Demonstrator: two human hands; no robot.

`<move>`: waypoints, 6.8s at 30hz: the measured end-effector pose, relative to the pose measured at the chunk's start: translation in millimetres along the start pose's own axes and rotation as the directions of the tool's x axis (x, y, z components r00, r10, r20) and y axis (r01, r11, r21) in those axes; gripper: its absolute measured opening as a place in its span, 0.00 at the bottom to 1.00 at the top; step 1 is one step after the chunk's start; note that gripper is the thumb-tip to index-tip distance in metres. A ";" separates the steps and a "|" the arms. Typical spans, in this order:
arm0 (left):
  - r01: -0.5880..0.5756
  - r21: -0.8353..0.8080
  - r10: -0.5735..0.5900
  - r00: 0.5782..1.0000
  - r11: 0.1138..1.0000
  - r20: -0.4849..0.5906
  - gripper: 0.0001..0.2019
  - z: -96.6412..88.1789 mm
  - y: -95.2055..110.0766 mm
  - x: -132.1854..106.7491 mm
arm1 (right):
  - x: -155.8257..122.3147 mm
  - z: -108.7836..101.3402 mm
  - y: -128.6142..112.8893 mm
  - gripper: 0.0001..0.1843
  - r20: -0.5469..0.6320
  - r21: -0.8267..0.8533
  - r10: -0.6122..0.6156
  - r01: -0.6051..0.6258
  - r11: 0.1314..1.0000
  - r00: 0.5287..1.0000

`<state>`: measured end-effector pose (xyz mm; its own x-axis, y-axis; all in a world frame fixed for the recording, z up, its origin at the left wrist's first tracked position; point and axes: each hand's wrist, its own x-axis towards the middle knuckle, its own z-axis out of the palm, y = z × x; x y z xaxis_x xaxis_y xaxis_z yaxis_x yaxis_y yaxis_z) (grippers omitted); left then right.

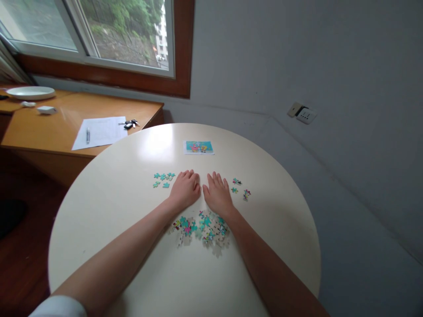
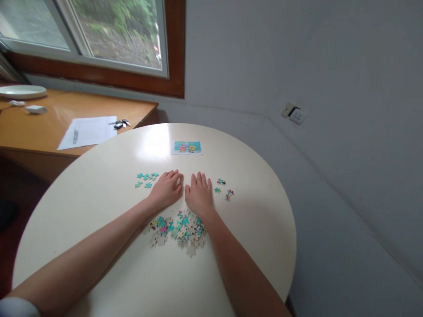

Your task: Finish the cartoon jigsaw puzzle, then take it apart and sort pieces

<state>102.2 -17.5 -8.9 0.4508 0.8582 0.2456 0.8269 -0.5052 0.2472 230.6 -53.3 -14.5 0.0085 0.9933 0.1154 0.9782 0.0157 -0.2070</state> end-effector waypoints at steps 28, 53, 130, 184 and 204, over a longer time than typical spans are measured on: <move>-0.405 -0.412 0.466 0.883 0.816 0.054 0.12 -4.4 13.0 -7.3 | 19.0 7.0 19.8 0.25 -0.211 0.822 0.361 -0.035 0.568 0.908; -0.346 -0.595 0.538 0.824 0.725 0.177 0.07 -15.7 12.2 -0.9 | 19.0 6.4 16.6 0.16 -0.264 0.874 0.343 0.073 0.480 0.902; -0.001 -0.897 -0.263 0.956 0.443 -0.131 0.07 16.2 5.4 7.2 | 18.8 8.2 18.8 0.10 -0.231 0.907 0.239 0.120 0.403 0.943; -0.070 -0.818 -0.244 0.937 0.571 -0.250 0.09 12.7 -0.3 9.6 | 17.2 7.3 18.0 0.15 -0.270 0.863 0.122 0.184 0.471 0.955; -0.058 -0.831 -0.250 0.940 0.553 -0.232 0.09 9.1 1.2 8.8 | 15.4 4.8 15.0 0.13 -0.288 0.830 0.130 0.180 0.528 0.949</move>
<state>110.2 -9.7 -15.0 0.1389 0.9117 0.3867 0.1520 -0.4055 0.9014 244.4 -37.2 -20.4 0.1947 0.9115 0.3623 0.3464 0.2817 -0.8948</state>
